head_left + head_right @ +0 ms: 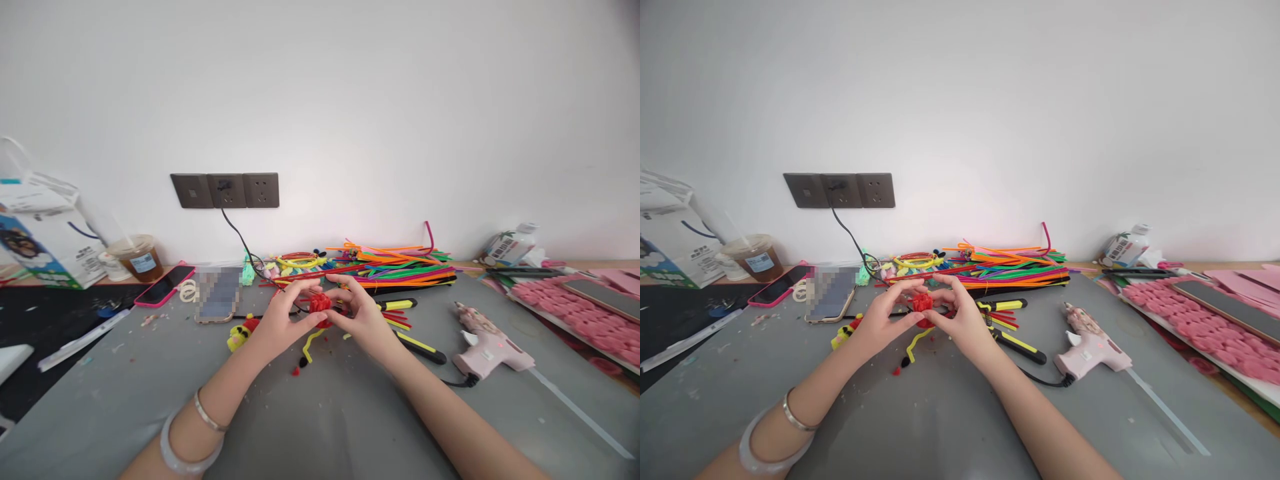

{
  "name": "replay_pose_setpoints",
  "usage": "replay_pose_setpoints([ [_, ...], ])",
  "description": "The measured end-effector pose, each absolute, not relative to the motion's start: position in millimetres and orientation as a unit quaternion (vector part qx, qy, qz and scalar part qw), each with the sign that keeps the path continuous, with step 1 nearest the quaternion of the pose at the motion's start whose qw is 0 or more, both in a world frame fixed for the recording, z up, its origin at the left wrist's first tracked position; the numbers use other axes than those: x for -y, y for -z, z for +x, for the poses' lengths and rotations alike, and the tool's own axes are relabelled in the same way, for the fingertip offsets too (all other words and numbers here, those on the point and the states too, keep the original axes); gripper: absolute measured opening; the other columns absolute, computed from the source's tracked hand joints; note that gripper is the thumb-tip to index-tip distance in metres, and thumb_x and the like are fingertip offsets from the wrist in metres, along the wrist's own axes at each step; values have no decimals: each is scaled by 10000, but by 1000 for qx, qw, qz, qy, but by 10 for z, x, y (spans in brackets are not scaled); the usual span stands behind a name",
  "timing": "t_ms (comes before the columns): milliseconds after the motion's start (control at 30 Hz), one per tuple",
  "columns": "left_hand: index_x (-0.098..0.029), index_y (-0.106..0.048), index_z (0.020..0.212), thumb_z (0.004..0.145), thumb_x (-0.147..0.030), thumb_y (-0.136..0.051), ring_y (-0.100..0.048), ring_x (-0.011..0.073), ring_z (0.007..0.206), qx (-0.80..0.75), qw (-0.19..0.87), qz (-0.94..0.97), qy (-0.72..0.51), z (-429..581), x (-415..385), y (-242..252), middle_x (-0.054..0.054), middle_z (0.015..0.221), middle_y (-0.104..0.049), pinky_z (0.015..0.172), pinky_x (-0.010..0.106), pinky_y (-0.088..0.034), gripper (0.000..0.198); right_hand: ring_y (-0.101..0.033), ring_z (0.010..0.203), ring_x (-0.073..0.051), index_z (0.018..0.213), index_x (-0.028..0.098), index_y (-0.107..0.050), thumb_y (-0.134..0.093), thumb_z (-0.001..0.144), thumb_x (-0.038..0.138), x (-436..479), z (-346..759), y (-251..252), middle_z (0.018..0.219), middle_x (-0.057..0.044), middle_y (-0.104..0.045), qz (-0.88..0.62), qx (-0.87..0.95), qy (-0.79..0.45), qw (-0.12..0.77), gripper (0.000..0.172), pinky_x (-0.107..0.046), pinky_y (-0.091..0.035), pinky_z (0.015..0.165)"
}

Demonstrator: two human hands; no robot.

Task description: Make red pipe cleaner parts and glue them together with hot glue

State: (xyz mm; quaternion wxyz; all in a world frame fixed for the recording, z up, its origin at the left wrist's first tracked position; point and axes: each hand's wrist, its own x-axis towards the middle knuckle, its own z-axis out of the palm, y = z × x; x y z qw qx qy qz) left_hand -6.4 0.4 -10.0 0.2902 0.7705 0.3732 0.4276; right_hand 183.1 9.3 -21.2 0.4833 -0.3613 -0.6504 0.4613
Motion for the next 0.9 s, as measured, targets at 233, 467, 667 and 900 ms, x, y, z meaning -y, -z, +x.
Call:
replay_pose_setpoints([
  [233, -209, -726, 991, 801, -283, -735, -686, 200, 897, -422, 316, 735, -427, -138, -97, 88, 48, 1020, -757, 791, 300, -528, 204, -712, 1010, -268, 1292, 239, -454, -727, 787, 378, -59, 1796, 230, 1004, -91, -783, -378, 660, -465, 453, 591, -438, -530, 912],
  [467, -200, -743, 1001, 812, -261, -709, -704, 202, 939, -406, 328, 777, -351, -292, -151, 6, 52, 1030, -772, 849, 297, -534, 201, -690, 1037, -267, 1218, 241, -504, -624, 872, 497, -107, 1884, 158, 1097, -114, -762, -418, 618, -429, 509, 447, -428, -523, 875],
  [667, -206, -757, 965, 821, -270, -692, -710, 204, 886, -414, 306, 790, -333, -293, -183, 63, 55, 983, -773, 825, 309, -552, 170, -683, 941, -238, 1145, 227, -526, -602, 883, 486, -116, 1872, 175, 996, -95, -743, -409, 634, -410, 513, 376, -383, -519, 808],
  [900, -207, -761, 936, 792, -276, -719, -714, 207, 874, -414, 337, 769, -351, -279, -205, 127, 56, 946, -759, 835, 326, -576, 165, -683, 925, -243, 1107, 229, -544, -557, 914, 438, -91, 1834, 217, 938, -83, -722, -418, 666, -385, 483, 285, -386, -513, 796],
])
